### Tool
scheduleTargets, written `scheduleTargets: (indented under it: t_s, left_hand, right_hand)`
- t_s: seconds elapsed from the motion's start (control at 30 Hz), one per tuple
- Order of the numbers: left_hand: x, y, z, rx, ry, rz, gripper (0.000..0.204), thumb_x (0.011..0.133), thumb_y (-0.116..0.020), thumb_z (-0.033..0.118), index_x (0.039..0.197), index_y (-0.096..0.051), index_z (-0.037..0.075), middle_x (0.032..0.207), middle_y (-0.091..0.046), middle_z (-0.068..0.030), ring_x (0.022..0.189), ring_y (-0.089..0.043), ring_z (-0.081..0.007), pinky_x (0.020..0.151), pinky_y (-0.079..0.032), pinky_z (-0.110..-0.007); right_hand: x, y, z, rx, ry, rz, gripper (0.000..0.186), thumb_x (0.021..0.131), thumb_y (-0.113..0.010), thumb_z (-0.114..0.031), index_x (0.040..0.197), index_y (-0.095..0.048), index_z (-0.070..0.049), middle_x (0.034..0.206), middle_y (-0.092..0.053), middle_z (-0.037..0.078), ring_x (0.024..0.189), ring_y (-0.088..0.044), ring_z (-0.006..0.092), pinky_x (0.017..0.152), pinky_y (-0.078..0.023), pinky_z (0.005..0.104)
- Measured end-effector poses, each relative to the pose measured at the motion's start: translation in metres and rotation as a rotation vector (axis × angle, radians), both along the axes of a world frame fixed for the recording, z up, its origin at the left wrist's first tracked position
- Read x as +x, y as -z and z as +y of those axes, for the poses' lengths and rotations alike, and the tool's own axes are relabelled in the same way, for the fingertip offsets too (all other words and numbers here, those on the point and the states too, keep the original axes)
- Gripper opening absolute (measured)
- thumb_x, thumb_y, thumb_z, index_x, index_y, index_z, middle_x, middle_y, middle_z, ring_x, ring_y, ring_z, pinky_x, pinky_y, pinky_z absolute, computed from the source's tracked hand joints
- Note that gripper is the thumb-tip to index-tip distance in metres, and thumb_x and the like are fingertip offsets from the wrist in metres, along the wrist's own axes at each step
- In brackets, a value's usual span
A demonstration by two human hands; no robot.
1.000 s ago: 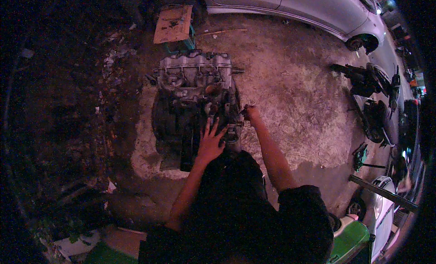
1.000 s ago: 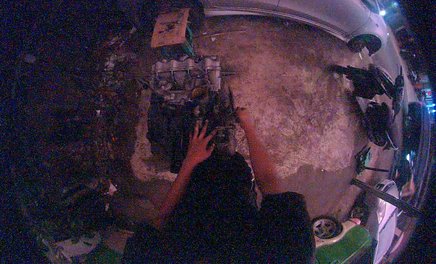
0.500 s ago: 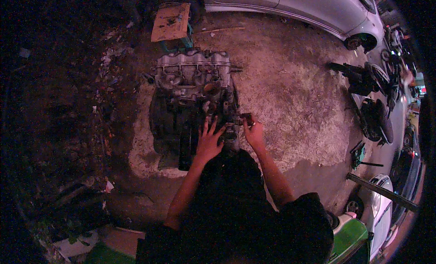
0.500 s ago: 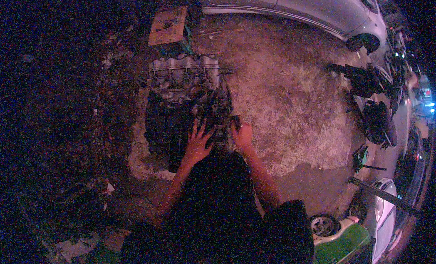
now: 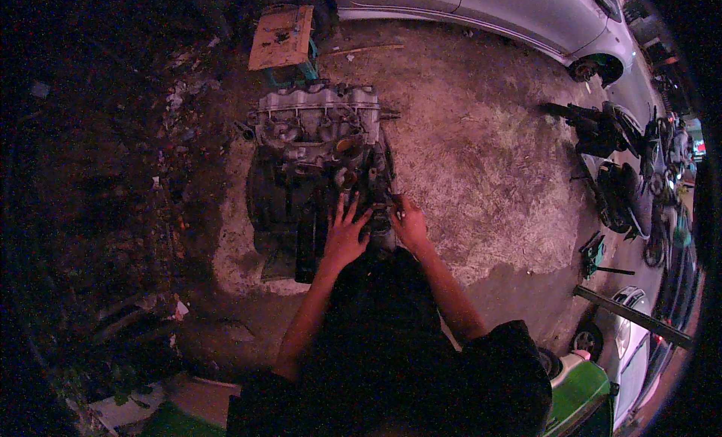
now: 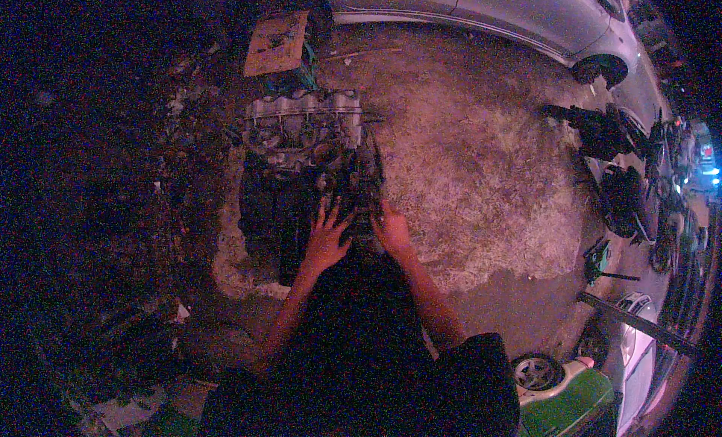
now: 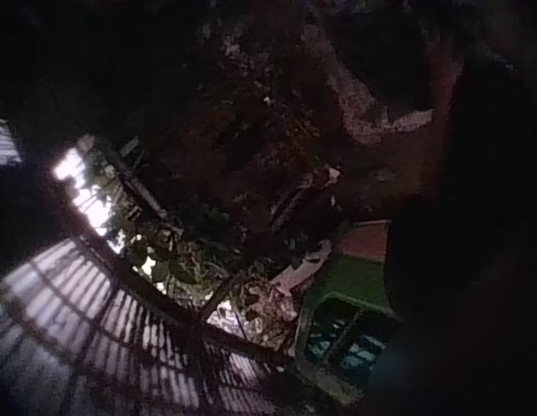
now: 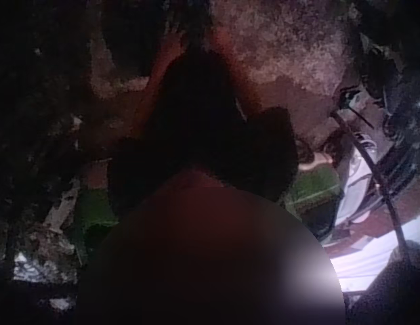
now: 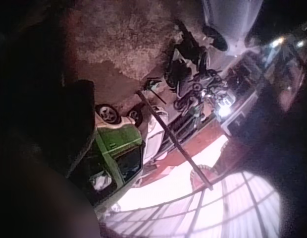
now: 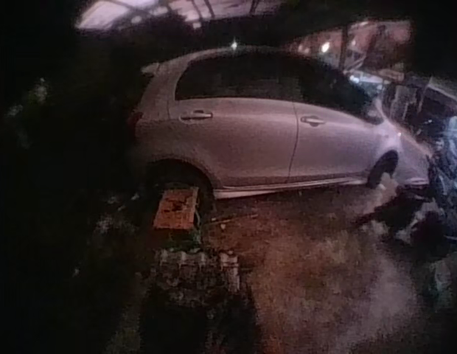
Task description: The person uses a wrench to loosen and remove bolts from a car engine block resting on the ground. They repeatedly reposition the wrench and apply torque to different bolt locations while stabilizing the engine with the other hand.
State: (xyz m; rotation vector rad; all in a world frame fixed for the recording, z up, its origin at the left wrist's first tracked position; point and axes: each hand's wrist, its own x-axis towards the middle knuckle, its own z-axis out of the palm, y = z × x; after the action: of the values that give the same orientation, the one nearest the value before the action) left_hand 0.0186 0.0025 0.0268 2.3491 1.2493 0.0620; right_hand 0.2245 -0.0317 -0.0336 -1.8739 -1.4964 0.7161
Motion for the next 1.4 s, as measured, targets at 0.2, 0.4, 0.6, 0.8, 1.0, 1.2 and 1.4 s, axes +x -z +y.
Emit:
scheduleTargets:
  t_s: [0.2, 0.4, 0.6, 0.8, 1.0, 1.2, 1.4]
  left_hand:
    - [0.000, 0.001, 0.001, 0.025, 0.008, -0.004, 0.074, 0.084, -0.074, 0.029, 0.152, -0.046, 0.031, 0.170, -0.015, -0.0119, 0.155, -0.004, -0.0455, 0.115, -0.023, -0.071]
    - [0.000, -0.002, 0.000, 0.025, 0.002, 0.010, 0.071, 0.085, -0.072, 0.025, 0.152, -0.047, 0.029, 0.170, -0.014, -0.0103, 0.155, -0.007, -0.0433, 0.117, -0.024, -0.068]
    - [0.001, -0.004, 0.001, 0.018, 0.003, 0.013, 0.072, 0.084, -0.073, 0.025, 0.152, -0.047, 0.029, 0.170, -0.014, -0.0108, 0.155, -0.007, -0.0441, 0.117, -0.025, -0.068]
    - [0.002, -0.001, 0.001, -0.002, 0.000, 0.012, 0.074, 0.084, -0.073, 0.025, 0.152, -0.045, 0.030, 0.170, -0.014, -0.0104, 0.155, -0.008, -0.0437, 0.116, -0.025, -0.069]
    - [-0.001, 0.010, 0.002, 0.030, 0.011, 0.005, 0.074, 0.085, -0.072, 0.028, 0.153, -0.044, 0.033, 0.170, -0.013, -0.0102, 0.155, -0.007, -0.0448, 0.115, -0.025, -0.071]
    - [-0.001, 0.005, 0.003, 0.031, 0.018, 0.048, 0.074, 0.088, -0.069, 0.031, 0.155, -0.039, 0.036, 0.170, -0.014, -0.0116, 0.154, -0.006, -0.0484, 0.112, -0.030, -0.072]
    - [0.000, 0.007, 0.005, 0.054, 0.024, -0.009, 0.078, 0.088, -0.069, 0.028, 0.157, -0.034, 0.038, 0.170, -0.013, -0.0118, 0.153, -0.005, -0.0494, 0.116, -0.029, -0.067]
  right_hand:
    - [-0.010, -0.005, -0.001, 0.018, -0.040, -0.045, 0.044, 0.090, -0.066, -0.008, 0.128, -0.050, 0.007, 0.116, -0.064, 0.029, 0.099, -0.064, 0.0493, 0.084, -0.052, 0.0531]
    - [0.000, -0.015, 0.028, -0.196, -0.043, 0.025, 0.059, 0.088, -0.066, -0.006, 0.140, -0.042, 0.007, 0.115, -0.064, 0.031, 0.101, -0.062, 0.0504, 0.086, -0.052, 0.0546]
    - [-0.002, -0.002, 0.001, -0.121, -0.227, -0.149, 0.069, 0.084, -0.066, -0.002, 0.145, -0.035, 0.006, 0.131, -0.055, 0.031, 0.107, -0.061, 0.0507, 0.089, -0.054, 0.0531]
    - [0.000, 0.023, -0.001, 0.026, -0.209, -0.173, 0.059, 0.096, -0.054, -0.013, 0.150, -0.036, -0.002, 0.133, -0.054, 0.035, 0.110, -0.062, 0.0506, 0.090, -0.054, 0.0549]
    - [0.021, 0.044, 0.080, -0.090, -0.006, 0.095, 0.043, 0.095, -0.063, -0.020, 0.129, -0.053, 0.004, 0.102, -0.069, 0.027, 0.093, -0.065, 0.0477, 0.084, -0.053, 0.0535]
    - [0.032, 0.119, 0.114, -0.442, 0.191, 0.426, 0.033, 0.100, -0.061, -0.029, 0.115, -0.061, 0.001, 0.095, -0.073, 0.020, 0.077, -0.068, 0.0336, 0.068, -0.054, 0.0443]
    - [0.057, 0.128, 0.116, -0.518, 0.330, 0.806, 0.029, 0.100, -0.062, -0.029, 0.112, -0.062, -0.002, 0.098, -0.074, 0.017, 0.071, -0.068, 0.0253, 0.061, -0.053, 0.0370]
